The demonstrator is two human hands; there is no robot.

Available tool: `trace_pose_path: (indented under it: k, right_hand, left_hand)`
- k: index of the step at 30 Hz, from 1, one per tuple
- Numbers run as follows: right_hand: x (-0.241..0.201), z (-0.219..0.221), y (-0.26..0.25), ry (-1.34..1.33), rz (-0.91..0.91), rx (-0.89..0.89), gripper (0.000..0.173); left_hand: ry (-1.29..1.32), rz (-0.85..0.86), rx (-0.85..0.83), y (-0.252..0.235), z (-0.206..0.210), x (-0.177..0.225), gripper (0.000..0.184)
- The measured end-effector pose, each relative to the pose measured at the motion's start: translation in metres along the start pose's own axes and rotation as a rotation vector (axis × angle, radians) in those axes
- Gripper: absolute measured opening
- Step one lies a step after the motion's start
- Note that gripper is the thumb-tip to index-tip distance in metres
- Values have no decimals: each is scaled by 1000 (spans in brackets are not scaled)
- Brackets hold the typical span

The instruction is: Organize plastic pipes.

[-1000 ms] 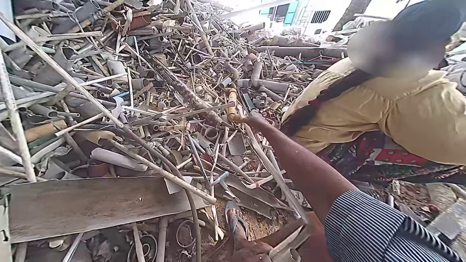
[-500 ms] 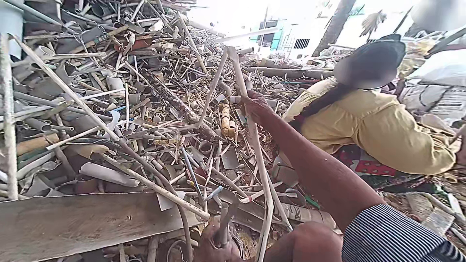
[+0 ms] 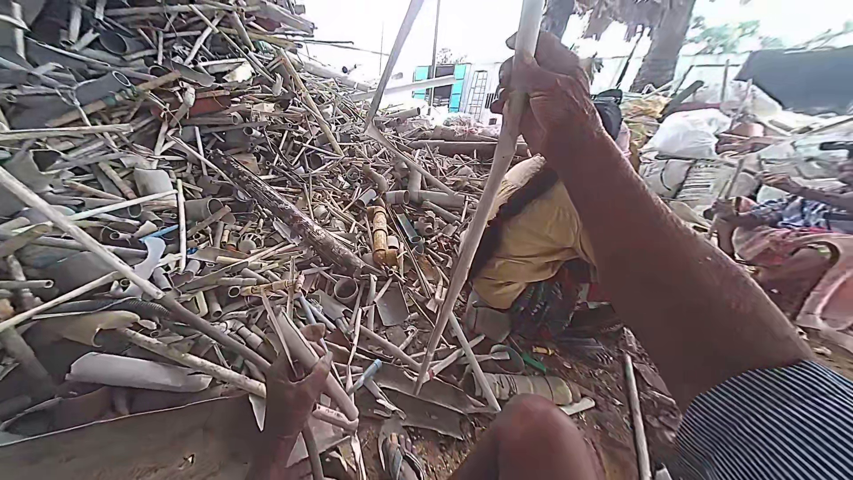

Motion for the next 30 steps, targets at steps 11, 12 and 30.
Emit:
trace_pose_path:
  k: [11,12,30]
  right_hand:
    - [-24,-67,50,-53,-86,-249,19]
    - [-27,-69,54,-46,-81,-237,19]
    - [-5,53,74,-401,114,107,19]
  left_hand:
    - [-169,467,-145,-174,50,176,46]
    - [-147,490,-187,-182,63,186,40]
    - [59,16,-848,-83,175,138,28]
Point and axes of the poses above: each hand's wrist, its own y-axis away from the middle knuckle, its own z-axis out of the palm, x = y × z, the point moved 1 cm from there along -y, towards the middle knuckle, and after that the axes turned 7 degrees about x, right-handed, at the moved point
